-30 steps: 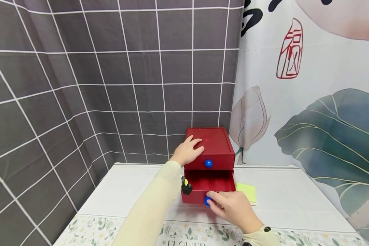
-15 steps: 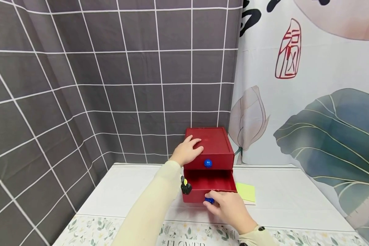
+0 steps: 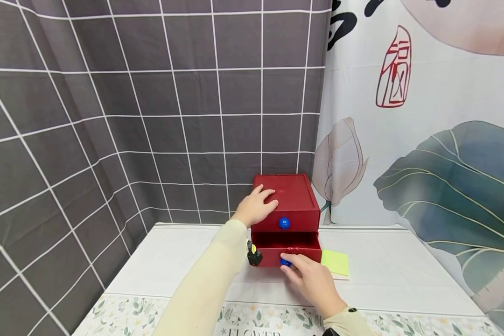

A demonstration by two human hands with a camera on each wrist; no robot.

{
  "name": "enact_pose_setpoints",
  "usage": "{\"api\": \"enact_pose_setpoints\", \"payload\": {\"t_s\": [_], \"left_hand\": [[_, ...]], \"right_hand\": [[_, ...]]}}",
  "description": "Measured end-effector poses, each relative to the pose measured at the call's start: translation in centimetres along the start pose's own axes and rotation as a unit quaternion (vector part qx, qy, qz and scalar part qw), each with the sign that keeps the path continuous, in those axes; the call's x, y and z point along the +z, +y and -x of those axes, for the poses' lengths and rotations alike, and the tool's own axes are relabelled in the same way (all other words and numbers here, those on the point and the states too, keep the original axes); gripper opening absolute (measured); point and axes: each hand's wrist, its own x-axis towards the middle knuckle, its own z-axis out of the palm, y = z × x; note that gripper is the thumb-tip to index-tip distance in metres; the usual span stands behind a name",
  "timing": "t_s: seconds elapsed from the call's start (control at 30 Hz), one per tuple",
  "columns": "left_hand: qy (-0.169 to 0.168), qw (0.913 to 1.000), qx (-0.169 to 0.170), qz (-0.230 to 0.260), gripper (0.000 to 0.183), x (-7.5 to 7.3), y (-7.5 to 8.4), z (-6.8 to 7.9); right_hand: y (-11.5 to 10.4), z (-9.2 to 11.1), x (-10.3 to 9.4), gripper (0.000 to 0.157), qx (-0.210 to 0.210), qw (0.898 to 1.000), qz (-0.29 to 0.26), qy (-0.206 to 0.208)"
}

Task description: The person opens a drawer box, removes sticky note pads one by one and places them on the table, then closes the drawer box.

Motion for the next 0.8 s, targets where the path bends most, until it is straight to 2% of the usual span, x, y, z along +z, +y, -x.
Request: {"api": "enact_pose_setpoints", "payload": {"t_s": [0.23, 0.47, 0.8], "left_hand": [[0.001, 1.0, -0.003, -0.004, 0.052, 0.1, 0.0, 0.0], [-0.003, 1.0, -0.007, -0.004, 0.053, 0.1, 0.0, 0.1], [-0.006, 0.9999, -0.008, 0.005, 0.053, -0.1, 0.1, 0.2]], "right_hand": [[0.3, 0.2, 0.5, 0.047, 0.025, 1.0, 0.011, -0.01], [0.3, 0.2, 0.8, 0.058, 0.032, 0.998, 0.043, -0.039], [0.5, 0.4, 1.5, 0.069, 0.035, 0.997, 0.054, -0.046]]}}
